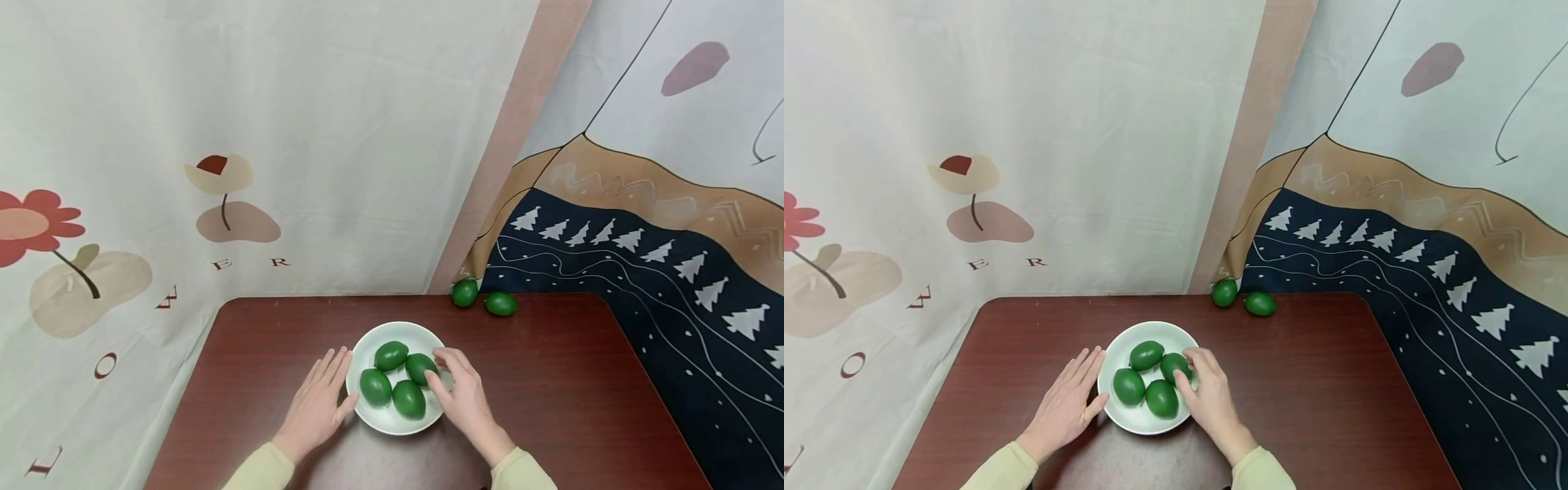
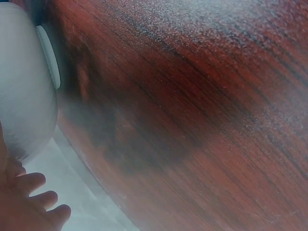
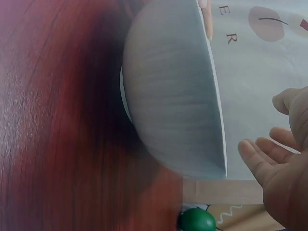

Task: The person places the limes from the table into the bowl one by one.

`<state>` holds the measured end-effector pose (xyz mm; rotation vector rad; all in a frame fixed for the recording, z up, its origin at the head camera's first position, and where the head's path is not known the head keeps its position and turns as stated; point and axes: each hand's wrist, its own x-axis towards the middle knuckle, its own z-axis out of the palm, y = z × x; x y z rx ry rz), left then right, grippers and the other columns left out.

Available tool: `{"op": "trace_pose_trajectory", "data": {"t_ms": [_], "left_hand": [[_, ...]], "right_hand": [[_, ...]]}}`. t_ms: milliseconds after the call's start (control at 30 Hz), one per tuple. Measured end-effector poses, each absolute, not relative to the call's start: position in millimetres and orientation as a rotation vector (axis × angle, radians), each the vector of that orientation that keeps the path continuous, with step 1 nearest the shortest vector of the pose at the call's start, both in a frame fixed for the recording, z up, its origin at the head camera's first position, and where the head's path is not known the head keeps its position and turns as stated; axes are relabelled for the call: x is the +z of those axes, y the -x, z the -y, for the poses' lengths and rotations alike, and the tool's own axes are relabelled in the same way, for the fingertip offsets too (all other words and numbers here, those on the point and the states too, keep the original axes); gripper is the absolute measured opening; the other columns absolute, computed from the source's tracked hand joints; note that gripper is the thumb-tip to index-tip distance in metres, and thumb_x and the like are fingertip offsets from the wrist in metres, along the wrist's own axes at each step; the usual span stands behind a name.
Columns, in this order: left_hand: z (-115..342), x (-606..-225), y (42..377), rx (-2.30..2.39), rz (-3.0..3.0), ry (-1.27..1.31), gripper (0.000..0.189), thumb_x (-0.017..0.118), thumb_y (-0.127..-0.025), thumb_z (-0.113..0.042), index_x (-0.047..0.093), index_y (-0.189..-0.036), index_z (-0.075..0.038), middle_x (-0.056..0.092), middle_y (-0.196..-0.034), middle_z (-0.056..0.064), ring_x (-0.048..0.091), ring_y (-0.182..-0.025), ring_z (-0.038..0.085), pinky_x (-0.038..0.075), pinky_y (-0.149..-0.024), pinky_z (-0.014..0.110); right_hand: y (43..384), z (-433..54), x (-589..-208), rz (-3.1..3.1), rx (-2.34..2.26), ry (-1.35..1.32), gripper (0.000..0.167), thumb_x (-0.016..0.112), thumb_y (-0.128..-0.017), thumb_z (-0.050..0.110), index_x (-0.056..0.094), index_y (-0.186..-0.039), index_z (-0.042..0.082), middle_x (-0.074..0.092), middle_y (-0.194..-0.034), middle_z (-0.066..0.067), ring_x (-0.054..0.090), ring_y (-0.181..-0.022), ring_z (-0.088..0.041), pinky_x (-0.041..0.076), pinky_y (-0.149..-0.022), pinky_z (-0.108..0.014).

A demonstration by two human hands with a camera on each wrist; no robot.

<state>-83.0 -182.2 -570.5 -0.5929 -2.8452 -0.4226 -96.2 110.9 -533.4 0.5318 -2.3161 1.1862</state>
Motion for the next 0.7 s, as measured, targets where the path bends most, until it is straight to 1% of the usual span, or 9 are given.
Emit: {"op": "trace_pose_trajectory", "data": {"t_ms": [133,200,267,367,433,600,700], "left_hand": [[182.0,-570.8,83.4,-0.429,2.841,0.593,0.076,0.06,-0.099,-0.045,0.04,-0.157,-0.001,0.043,-0.16,0.018,0.04,-0.148,0.04,0.034,-0.121,0.054],[182.0,-570.6,83.4,-0.429,2.839,0.594,0.076,0.06,-0.099,-0.045,0.04,-0.157,-0.001,0.044,-0.16,0.018,0.04,-0.148,0.04,0.035,-0.12,0.054],[182.0,-570.3,83.4,-0.431,2.839,0.595,0.076,0.06,-0.099,-0.045,0.04,-0.157,-0.001,0.044,-0.16,0.018,0.04,-0.148,0.04,0.035,-0.12,0.055],[182.1,-569.8,83.0,-0.434,2.843,0.594,0.076,0.06,-0.099,-0.045,0.039,-0.158,-0.001,0.043,-0.161,0.018,0.04,-0.148,0.04,0.035,-0.12,0.055],[182.1,-569.6,82.8,-0.436,2.845,0.591,0.076,0.06,-0.099,-0.044,0.039,-0.158,-0.001,0.042,-0.161,0.018,0.039,-0.148,0.04,0.034,-0.121,0.055],[181.9,-569.8,82.5,-0.43,2.846,0.589,0.076,0.06,-0.099,-0.044,0.039,-0.158,-0.001,0.042,-0.161,0.018,0.039,-0.148,0.04,0.034,-0.121,0.054],[181.6,-570.3,82.5,-0.429,2.844,0.59,0.076,0.06,-0.099,-0.044,0.039,-0.158,-0.001,0.042,-0.161,0.018,0.04,-0.148,0.04,0.034,-0.121,0.054]], "right_hand": [[98.7,-117.7,-532.5,2.302,1.164,-0.531,0.036,0.078,-0.083,-0.003,0.069,-0.117,-0.002,0.068,-0.111,-0.014,0.074,-0.089,-0.027,0.064,-0.077,-0.037],[101.1,-121.6,-531.7,2.299,1.153,-0.528,0.036,0.078,-0.083,-0.004,0.069,-0.118,-0.003,0.068,-0.112,-0.015,0.072,-0.092,-0.028,0.063,-0.08,-0.031],[103.9,-125.6,-531.1,2.306,1.132,-0.512,0.037,0.078,-0.083,-0.004,0.069,-0.118,-0.002,0.069,-0.114,-0.015,0.072,-0.093,-0.026,0.062,-0.08,-0.03],[107.9,-130.6,-530.7,2.312,1.121,-0.492,0.037,0.078,-0.082,-0.004,0.069,-0.118,-0.002,0.069,-0.114,-0.014,0.071,-0.093,-0.025,0.062,-0.08,-0.031],[109.8,-133.1,-531.2,2.317,1.114,-0.475,0.037,0.078,-0.083,-0.004,0.069,-0.118,-0.002,0.069,-0.113,-0.014,0.072,-0.091,-0.026,0.062,-0.078,-0.036],[113.4,-137.6,-534.7,2.322,1.101,-0.452,0.037,0.079,-0.083,-0.002,0.07,-0.119,-0.001,0.069,-0.113,-0.014,0.072,-0.091,-0.028,0.062,-0.077,-0.036],[115.4,-140.3,-537.2,2.325,1.091,-0.445,0.036,0.079,-0.083,-0.002,0.07,-0.118,-0.002,0.069,-0.113,-0.016,0.072,-0.091,-0.03,0.062,-0.076,-0.041]]}}
